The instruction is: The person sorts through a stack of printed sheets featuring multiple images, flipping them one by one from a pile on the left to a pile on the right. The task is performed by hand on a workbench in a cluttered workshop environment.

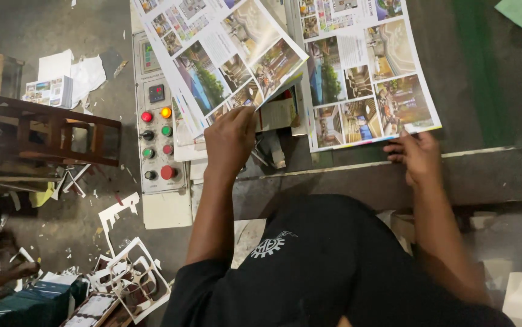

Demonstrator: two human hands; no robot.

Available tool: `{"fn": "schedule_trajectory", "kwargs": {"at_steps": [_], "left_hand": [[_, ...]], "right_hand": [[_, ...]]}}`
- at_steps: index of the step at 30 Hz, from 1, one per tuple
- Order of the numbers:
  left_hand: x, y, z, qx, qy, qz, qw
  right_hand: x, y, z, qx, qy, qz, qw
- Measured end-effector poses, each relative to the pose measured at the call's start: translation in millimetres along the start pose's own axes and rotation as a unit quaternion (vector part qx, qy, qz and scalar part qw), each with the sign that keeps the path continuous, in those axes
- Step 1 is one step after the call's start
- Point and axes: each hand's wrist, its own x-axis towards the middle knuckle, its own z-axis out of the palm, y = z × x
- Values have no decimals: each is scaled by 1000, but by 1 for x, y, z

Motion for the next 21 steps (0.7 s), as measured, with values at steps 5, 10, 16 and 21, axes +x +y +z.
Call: {"fn": "schedule_trajectory", "kwargs": {"at_steps": [5, 10, 16, 21], "left_hand": [[-11, 13, 5, -54, 16, 28, 998], [-25, 54, 38, -118, -34, 91, 988], [-29, 90, 60, -113, -132, 194, 965], [-8, 45, 56, -105, -128, 124, 978]], "right_hand": [[-12, 0, -2, 9, 11, 19, 1000], [-48, -23, 40, -19, -73, 15, 997], [-53, -21, 67, 48, -191, 16, 980], [-57, -29, 41, 89, -116, -55, 988]]}}
